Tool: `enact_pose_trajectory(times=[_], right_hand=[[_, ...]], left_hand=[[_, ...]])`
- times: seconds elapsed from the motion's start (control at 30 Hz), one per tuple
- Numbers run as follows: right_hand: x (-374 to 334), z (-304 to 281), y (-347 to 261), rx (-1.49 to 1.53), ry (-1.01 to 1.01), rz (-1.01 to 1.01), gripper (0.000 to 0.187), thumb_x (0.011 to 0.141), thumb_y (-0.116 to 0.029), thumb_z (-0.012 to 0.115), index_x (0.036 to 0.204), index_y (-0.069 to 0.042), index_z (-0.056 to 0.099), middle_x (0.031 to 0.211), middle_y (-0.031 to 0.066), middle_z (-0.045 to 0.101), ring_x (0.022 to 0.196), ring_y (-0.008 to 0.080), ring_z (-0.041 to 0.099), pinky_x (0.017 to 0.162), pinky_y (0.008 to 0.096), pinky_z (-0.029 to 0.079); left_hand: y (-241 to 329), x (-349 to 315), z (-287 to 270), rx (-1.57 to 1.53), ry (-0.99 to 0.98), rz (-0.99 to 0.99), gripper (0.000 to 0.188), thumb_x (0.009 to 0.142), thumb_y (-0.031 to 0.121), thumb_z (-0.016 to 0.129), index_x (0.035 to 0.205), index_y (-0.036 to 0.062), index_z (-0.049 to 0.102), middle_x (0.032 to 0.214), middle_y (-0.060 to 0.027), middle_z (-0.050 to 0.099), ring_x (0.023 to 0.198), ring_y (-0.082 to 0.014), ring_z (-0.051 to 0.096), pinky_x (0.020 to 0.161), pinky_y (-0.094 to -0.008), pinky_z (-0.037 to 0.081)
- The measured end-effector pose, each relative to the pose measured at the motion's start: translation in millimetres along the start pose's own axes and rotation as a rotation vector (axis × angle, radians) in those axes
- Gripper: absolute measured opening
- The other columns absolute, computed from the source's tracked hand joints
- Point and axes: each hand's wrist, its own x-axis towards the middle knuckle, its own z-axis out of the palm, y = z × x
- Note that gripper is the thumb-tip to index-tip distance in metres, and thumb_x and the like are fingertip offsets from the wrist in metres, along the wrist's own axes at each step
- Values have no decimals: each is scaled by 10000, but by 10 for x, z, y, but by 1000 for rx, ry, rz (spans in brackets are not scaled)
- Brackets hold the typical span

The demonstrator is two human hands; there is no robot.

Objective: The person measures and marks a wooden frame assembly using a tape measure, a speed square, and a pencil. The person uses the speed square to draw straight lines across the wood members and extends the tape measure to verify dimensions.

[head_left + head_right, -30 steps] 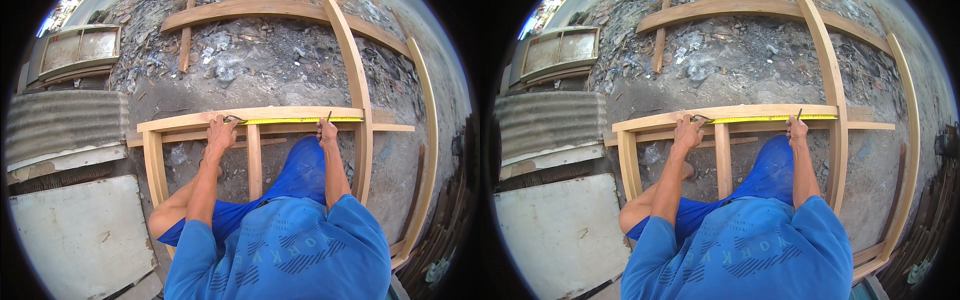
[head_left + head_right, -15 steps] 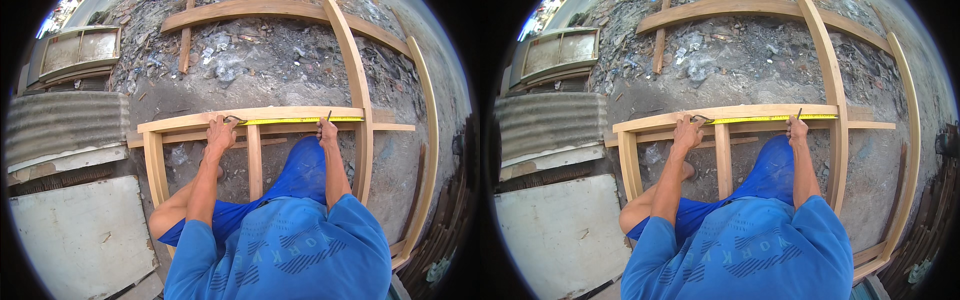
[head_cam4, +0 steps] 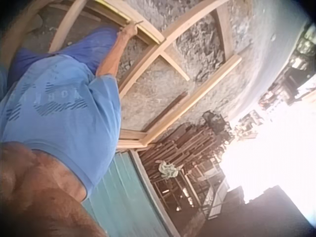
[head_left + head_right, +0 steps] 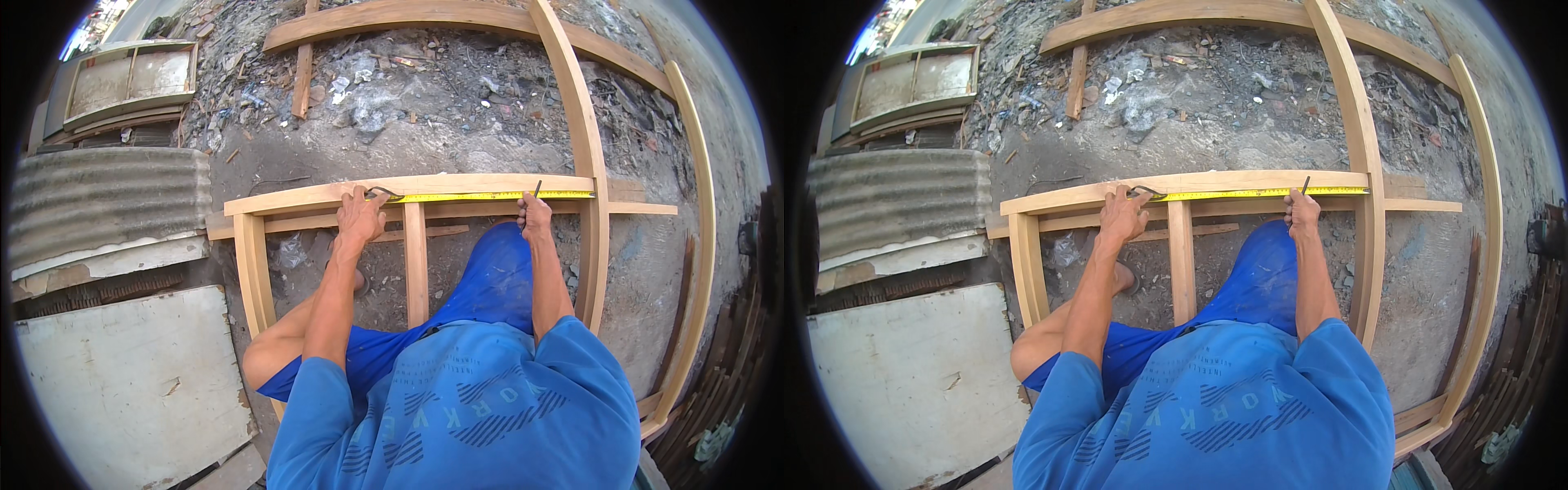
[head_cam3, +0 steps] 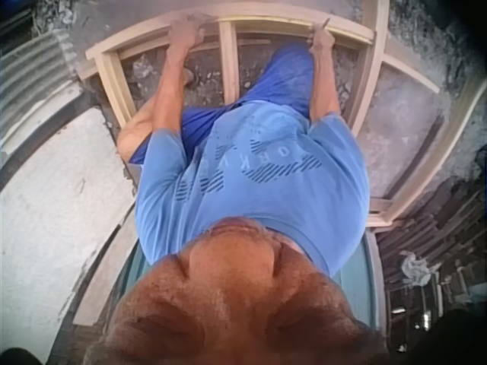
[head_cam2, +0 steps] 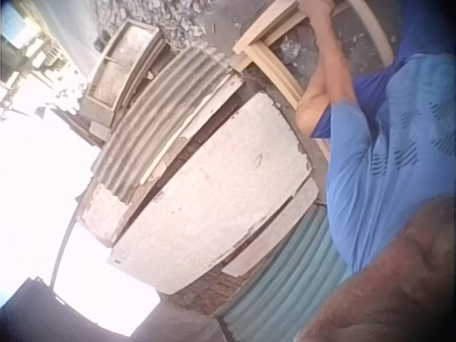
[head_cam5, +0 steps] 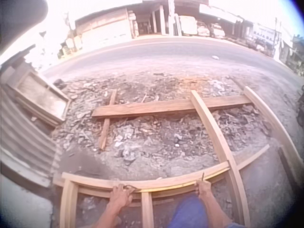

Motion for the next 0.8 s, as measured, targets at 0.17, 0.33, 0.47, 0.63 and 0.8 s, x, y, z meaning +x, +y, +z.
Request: enact_pose_trajectory(times=[0.17, 0.33, 0.47, 0.63, 0.8], right_hand=[[35, -23, 24, -15, -6, 13, 232, 976, -265, 701, 883, -70, 618, 705, 3, 584, 491, 65, 459, 387, 247, 360], [31, -19, 39, -1, -5, 13, 228, 978, -268, 700, 885, -75, 619, 712, 3, 588, 496, 65, 465, 389, 246, 362], [31, -15, 46, 20, -12, 11, 221, 978, -265, 703, 894, -81, 613, 721, 5, 599, 494, 64, 470, 389, 242, 365], [22, -13, 34, 19, -10, 9, 222, 977, -265, 705, 898, -82, 608, 721, 6, 603, 492, 64, 475, 390, 241, 370], [-11, 13, 28, 23, -18, 2, 229, 977, -267, 703, 877, -80, 617, 705, 1, 589, 491, 66, 476, 392, 243, 373]], left_hand=[[9, 1, -8, 10, -7, -3, 490, 852, 241, 734, 1336, 307, 691, 1366, -154, 510, 1233, -419, 506, 982, -550, 502], [32, -12, -38, 23, -23, -10, 485, 871, 241, 745, 1350, 294, 686, 1386, -166, 510, 1243, -426, 515, 1015, -539, 506], [38, -25, -57, 10, -23, -16, 484, 869, 237, 749, 1346, 289, 687, 1395, -163, 502, 1254, -425, 512, 1022, -540, 505], [34, -25, -50, 5, -22, -12, 488, 868, 241, 750, 1350, 287, 684, 1406, -161, 496, 1265, -424, 505, 1024, -540, 505], [-10, -26, -7, -13, 1, -7, 485, 853, 233, 735, 1332, 296, 694, 1392, -154, 495, 1252, -416, 500, 1000, -549, 504]])
